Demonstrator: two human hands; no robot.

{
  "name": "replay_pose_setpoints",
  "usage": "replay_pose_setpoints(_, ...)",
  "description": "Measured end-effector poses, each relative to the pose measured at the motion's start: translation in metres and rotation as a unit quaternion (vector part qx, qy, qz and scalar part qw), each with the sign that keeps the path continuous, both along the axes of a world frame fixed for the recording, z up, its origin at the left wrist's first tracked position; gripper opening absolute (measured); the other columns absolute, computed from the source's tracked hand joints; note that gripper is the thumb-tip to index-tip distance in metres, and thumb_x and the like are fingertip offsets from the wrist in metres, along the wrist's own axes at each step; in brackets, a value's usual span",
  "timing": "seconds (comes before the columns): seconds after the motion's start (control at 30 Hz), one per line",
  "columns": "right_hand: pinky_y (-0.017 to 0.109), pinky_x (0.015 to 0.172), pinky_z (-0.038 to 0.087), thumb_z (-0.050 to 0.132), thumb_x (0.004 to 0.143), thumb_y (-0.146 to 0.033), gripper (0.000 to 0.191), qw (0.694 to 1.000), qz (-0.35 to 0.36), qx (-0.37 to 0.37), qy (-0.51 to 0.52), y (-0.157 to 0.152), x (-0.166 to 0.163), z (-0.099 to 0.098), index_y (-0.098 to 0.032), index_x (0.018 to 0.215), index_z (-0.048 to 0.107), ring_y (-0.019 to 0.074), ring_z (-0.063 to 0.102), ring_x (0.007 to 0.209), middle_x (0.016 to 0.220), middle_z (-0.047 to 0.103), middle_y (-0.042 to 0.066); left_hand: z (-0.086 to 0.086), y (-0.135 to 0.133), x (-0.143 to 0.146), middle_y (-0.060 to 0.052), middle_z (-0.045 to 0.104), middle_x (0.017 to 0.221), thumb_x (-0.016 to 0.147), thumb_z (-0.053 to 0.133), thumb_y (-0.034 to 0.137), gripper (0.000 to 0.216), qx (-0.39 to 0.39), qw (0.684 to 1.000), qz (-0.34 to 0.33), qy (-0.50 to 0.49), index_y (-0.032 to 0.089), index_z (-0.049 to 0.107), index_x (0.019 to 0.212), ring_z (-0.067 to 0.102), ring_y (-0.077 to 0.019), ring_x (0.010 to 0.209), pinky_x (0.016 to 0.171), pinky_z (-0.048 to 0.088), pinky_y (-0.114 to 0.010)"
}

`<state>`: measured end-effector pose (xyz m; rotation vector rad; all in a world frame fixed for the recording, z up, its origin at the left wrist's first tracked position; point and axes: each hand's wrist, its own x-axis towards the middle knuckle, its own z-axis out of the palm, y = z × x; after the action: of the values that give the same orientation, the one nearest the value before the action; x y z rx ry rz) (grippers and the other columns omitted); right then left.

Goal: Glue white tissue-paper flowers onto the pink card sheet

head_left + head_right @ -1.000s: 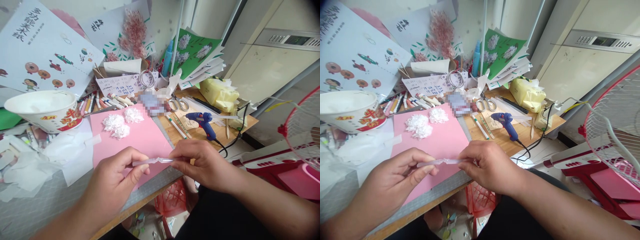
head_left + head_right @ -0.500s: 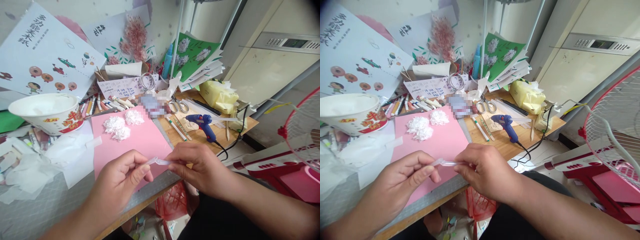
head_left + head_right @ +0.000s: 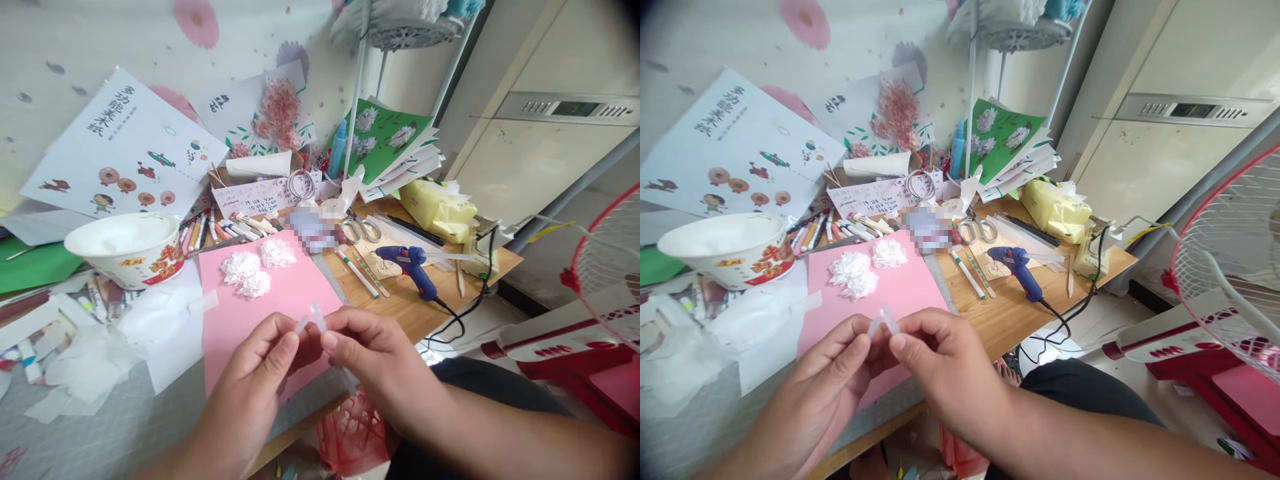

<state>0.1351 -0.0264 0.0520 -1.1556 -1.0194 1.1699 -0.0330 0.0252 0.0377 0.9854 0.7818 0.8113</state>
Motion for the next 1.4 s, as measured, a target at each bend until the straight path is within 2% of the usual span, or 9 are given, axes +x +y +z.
replay_pose_setpoints(0.17,0.024,0.058,0.041,0.087,0.076,-0.055,0.041,0.998,0.007,-0.053,-0.011,0.007,-0.011,0.002,-0.018,0.069,0.072,0.0098,0.049,0.057,0.060,0.060,-0.003,-0.005,-0.005,0.001,0.001,0.068,0.085,0.075,0.089,0.065,0.051,-0.039,0.999,-0.006,0.019,0.022,0.062,0.081,0.066,-0.0163,0.080,0.074,0.058,-0.026)
replay_pose_setpoints(0.37,0.029,0.065,0.047,0.091,0.070,-0.059,0.045,0.998,0.004,-0.054,0.012,0.011,-0.011,-0.003,-0.018,0.073,0.073,0.0137,0.058,0.064,0.068,0.063,-0.001,-0.017,-0.009,0.001,0.007,0.054,0.062,0.081,0.081,0.072,0.054,0.008,0.999,0.009,0.051,0.023,0.059,0.082,0.051,-0.0088,0.053,0.053,0.047,-0.019)
replay_pose_setpoints(0.53,0.025,0.066,0.043,0.103,0.054,-0.045,0.056,0.997,-0.031,-0.033,0.066,0.015,-0.001,-0.002,-0.020,0.096,0.078,0.0095,0.053,0.066,0.074,0.062,-0.006,-0.004,-0.013,0.004,0.009,0.047,0.060,0.068,0.087,0.077,0.066,-0.020,0.998,0.000,0.066,0.021,0.053,0.072,0.035,-0.0046,0.045,0.042,0.033,-0.017)
replay_pose_setpoints(0.7,0.024,0.062,0.040,0.105,0.054,-0.040,0.052,0.999,-0.035,0.000,0.034,0.013,0.007,0.001,-0.021,0.091,0.073,0.0088,0.049,0.067,0.080,0.061,-0.005,0.008,-0.021,0.006,0.010,0.046,0.060,0.082,0.078,0.073,0.056,-0.038,0.992,0.000,0.119,0.021,0.058,0.081,0.029,-0.0034,0.047,0.045,0.028,-0.015)
replay_pose_setpoints(0.8,0.023,0.060,0.039,0.105,0.055,-0.042,0.053,0.999,-0.037,0.005,0.024,0.011,0.010,0.003,-0.021,0.086,0.067,0.0092,0.047,0.065,0.076,0.057,-0.006,0.011,-0.023,0.007,0.011,0.045,0.057,0.081,0.076,0.076,0.057,-0.034,0.991,-0.016,0.129,0.022,0.060,0.087,0.028,-0.0027,0.044,0.044,0.026,-0.014)
replay_pose_setpoints(0.93,0.024,0.059,0.037,0.104,0.055,-0.045,0.054,0.999,-0.035,-0.002,0.016,0.009,0.013,0.002,-0.021,0.084,0.066,0.0093,0.046,0.063,0.075,0.057,-0.006,0.012,-0.021,0.008,0.012,0.049,0.055,0.076,0.079,0.080,0.063,-0.026,0.991,-0.012,0.130,0.022,0.057,0.087,0.031,-0.0016,0.041,0.043,0.029,-0.013)
replay_pose_setpoints(1.1,0.030,0.070,0.047,0.097,0.064,-0.059,0.053,0.996,0.063,-0.059,0.015,0.003,0.006,-0.005,-0.020,0.077,0.064,0.0139,0.058,0.066,0.070,0.064,-0.002,0.009,-0.020,0.006,0.010,0.058,0.056,0.077,0.078,0.080,0.064,-0.036,0.991,-0.023,0.130,0.023,0.052,0.088,0.045,-0.0026,0.039,0.045,0.034,-0.013)
replay_pose_setpoints(1.23,0.033,0.071,0.051,0.092,0.071,-0.060,0.052,0.990,0.091,-0.075,0.075,0.002,-0.004,-0.007,-0.022,0.074,0.056,0.0171,0.066,0.062,0.060,0.065,-0.002,0.004,-0.019,0.002,0.007,0.063,0.059,0.083,0.076,0.075,0.057,-0.027,0.991,-0.042,0.122,0.022,0.054,0.085,0.054,-0.0061,0.041,0.047,0.040,-0.016)
replay_pose_setpoints(1.4,0.027,0.062,0.048,0.089,0.075,-0.050,0.043,0.989,0.090,-0.079,0.082,0.005,-0.004,-0.002,-0.021,0.075,0.057,0.0130,0.061,0.057,0.061,0.062,-0.005,-0.011,-0.010,-0.003,0.003,0.067,0.074,0.090,0.071,0.071,0.050,0.027,0.994,-0.025,0.107,0.022,0.060,0.083,0.067,-0.0155,0.065,0.064,0.056,-0.027)
